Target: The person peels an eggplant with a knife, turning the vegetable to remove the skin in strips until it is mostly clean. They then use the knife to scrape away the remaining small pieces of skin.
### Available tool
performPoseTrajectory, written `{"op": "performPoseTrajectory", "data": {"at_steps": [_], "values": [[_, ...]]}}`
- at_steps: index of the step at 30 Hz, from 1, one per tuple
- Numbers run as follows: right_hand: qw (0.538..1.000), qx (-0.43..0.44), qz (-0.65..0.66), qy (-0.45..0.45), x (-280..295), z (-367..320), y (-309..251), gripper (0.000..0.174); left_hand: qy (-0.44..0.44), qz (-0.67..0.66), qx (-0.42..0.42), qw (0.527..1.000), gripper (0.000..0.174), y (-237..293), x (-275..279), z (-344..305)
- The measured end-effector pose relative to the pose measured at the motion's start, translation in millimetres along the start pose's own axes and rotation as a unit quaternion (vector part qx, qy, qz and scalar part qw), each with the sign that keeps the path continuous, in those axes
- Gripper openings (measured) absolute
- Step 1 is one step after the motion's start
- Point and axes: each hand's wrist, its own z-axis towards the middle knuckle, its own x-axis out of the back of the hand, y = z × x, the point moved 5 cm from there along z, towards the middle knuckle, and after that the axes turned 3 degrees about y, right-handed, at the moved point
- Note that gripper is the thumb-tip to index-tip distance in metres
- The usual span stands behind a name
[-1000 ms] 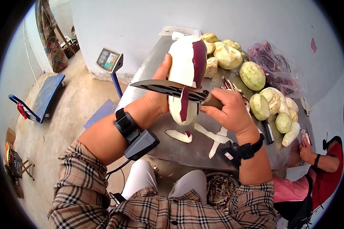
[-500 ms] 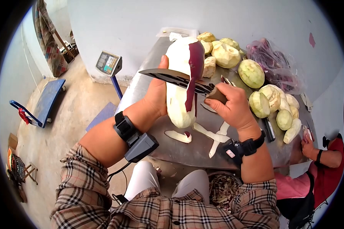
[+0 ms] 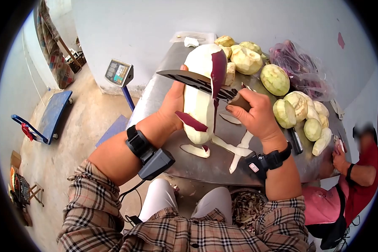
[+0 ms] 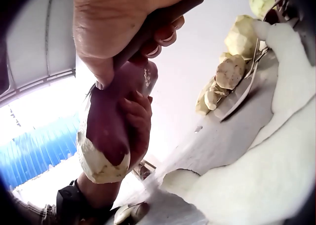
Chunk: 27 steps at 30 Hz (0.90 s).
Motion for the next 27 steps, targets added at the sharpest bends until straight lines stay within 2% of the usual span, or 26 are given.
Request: {"op": "performPoseTrajectory", "data": {"at_steps": [6,9,13,16,20,26,27], "values": [[1.000,0.015,0.002,0.008,-1.0,0.8,-4.2,0.034,-0.012,-0.010,-0.006,1.000,0.064,0.9,-5.3,-0.8],[1.000,0.023,-0.001,0.013,-2.3,1.9,-10.5,0.035,0.066,0.042,-0.014,0.997,0.060,-4.3,-3.2,0.3],[0.999,0.039,0.002,0.022,-1.1,0.5,-8.6,0.035,0.029,0.040,-0.024,0.999,0.060,-4.6,-4.2,1.8],[0.999,-0.036,0.036,0.014,2.3,0.1,2.9,0.034,0.009,0.045,-0.047,0.998,0.060,-2.7,-1.1,0.6],[0.999,-0.029,0.027,0.019,5.0,-0.7,6.0,0.033,0.037,0.087,-0.059,0.994,0.064,-2.3,2.0,-0.8],[1.000,-0.010,-0.007,0.019,5.8,0.0,-0.1,0.035,0.034,0.110,-0.074,0.991,0.057,8.7,1.0,2.1],[1.000,-0.002,-0.006,0.015,4.6,-0.6,-0.5,0.035,0.011,0.068,-0.070,0.995,0.058,10.6,-3.0,1.1]]}}
